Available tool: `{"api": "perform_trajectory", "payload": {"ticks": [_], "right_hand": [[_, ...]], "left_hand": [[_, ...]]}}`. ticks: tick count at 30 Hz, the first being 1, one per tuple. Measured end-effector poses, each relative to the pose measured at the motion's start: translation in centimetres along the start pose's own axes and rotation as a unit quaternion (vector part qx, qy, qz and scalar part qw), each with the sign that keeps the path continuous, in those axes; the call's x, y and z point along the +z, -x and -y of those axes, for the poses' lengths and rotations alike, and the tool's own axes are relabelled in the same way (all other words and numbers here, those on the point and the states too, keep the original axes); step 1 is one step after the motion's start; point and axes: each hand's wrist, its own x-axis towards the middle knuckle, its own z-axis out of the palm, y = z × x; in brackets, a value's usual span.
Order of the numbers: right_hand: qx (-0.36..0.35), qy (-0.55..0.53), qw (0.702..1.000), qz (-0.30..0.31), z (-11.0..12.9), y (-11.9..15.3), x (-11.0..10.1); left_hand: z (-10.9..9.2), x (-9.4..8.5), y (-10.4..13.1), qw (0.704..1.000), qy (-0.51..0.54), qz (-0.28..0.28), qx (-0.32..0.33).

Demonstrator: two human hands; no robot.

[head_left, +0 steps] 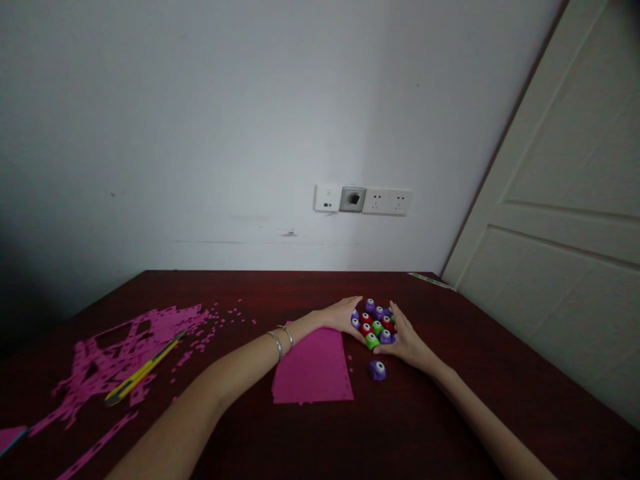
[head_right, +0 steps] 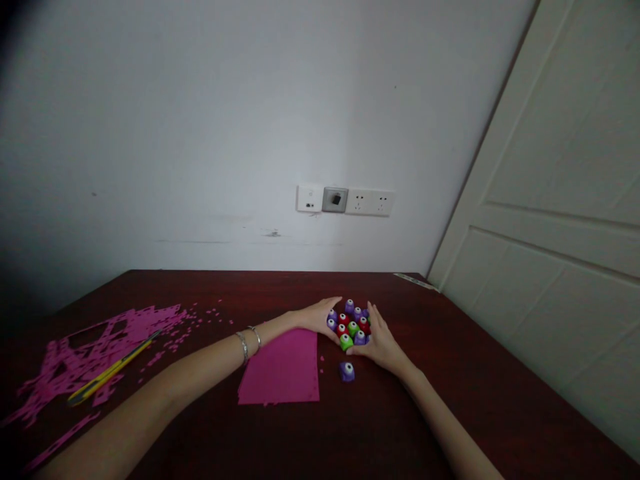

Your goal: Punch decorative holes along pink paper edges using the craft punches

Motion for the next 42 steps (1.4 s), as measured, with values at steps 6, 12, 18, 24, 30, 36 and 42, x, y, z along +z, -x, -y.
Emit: {"api": "perform_trajectory", "payload": {"ticks": [6,12,18,24,30,36,42], "right_hand": [[-0.032,-0.051,0.998,0.029,-0.3,-4.1,1.2],[-0.069,-0.057,0.995,0.052,0.8,-8.1,2.7],[-0.098,-0.066,0.991,0.067,1.8,-11.8,4.7],[-0.111,-0.073,0.988,0.075,2.4,-14.8,6.7],[-0.116,-0.072,0.987,0.081,3.2,-16.7,8.2],[-0.116,-0.066,0.988,0.082,4.1,-17.8,9.0],[-0.116,-0.058,0.989,0.071,4.6,-17.8,8.8]], "left_hand": [[1.8,-1.9,0.2,0.999,0.024,-0.02,0.007],[4.7,-3.6,0.7,1.0,0.01,-0.017,-0.018],[7.2,-5.6,1.7,0.998,0.0,-0.034,-0.052],[9.2,-7.3,2.7,0.994,-0.015,-0.037,-0.101],[10.7,-8.4,3.5,0.99,-0.013,-0.05,-0.129],[11.9,-9.0,4.1,0.988,-0.011,-0.053,-0.141],[10.7,-9.6,4.5,0.989,-0.008,-0.077,-0.13]]}}
